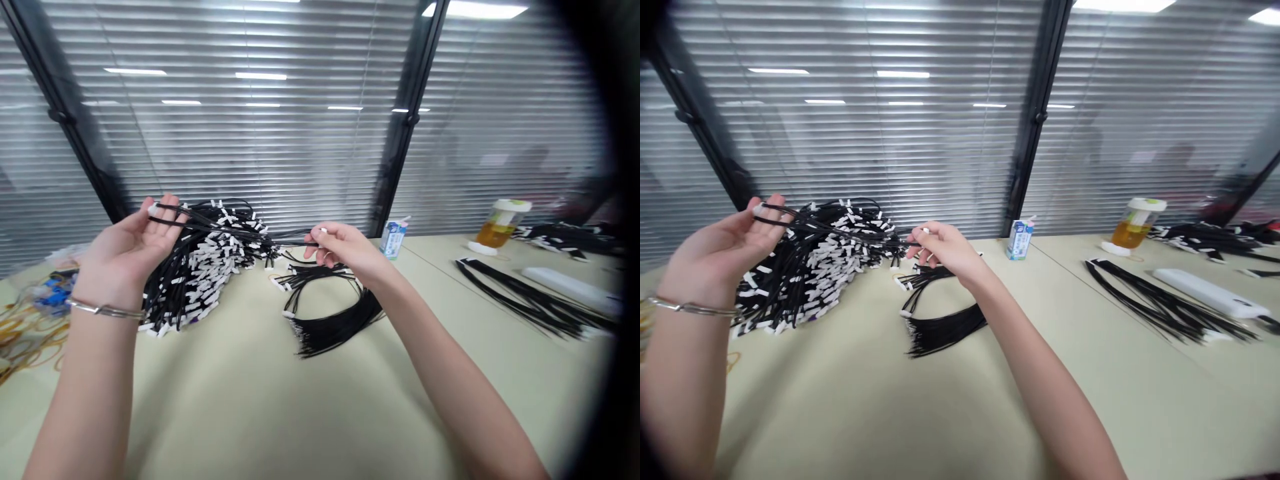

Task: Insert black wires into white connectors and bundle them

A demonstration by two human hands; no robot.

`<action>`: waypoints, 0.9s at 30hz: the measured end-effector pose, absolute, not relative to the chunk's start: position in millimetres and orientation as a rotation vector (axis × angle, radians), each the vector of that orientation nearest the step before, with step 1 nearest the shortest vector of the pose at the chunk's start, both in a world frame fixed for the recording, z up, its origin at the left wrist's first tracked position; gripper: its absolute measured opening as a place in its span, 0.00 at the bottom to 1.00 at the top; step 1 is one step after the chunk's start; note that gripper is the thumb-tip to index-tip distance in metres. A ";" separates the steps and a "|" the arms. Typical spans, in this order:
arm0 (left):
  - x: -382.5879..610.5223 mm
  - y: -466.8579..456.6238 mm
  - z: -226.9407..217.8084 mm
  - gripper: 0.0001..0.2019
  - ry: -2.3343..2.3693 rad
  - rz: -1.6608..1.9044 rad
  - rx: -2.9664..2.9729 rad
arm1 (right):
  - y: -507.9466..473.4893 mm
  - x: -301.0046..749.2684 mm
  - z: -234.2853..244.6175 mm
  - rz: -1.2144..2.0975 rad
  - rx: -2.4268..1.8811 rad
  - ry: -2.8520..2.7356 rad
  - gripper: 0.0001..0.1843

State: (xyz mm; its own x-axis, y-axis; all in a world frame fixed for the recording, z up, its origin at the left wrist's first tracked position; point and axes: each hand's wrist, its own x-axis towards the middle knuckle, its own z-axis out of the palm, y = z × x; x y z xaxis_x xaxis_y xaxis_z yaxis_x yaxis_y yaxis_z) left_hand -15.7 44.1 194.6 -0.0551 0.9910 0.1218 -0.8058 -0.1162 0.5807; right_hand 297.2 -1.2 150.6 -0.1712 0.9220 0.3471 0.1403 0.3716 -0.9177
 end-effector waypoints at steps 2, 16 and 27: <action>-17.3 45.1 195.5 0.10 0.388 1.604 0.456 | -0.9 297.3 150.6 0.899 -0.962 -1.569 0.16; -3.1 39.5 190.6 0.10 0.293 1.538 0.605 | 7.1 292.6 148.8 1.463 -0.363 -0.870 0.06; 8.1 46.5 182.4 0.18 0.289 1.456 0.572 | 6.3 299.4 151.0 1.182 -0.470 -1.098 0.12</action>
State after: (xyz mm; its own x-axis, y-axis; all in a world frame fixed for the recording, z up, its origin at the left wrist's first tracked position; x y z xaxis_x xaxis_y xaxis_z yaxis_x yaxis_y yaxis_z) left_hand 8.1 46.5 182.4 0.1116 0.9818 0.1539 -0.8484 0.0135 0.5291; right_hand 299.4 6.3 151.0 -0.0224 0.9019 0.4315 -0.4968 0.3645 -0.7876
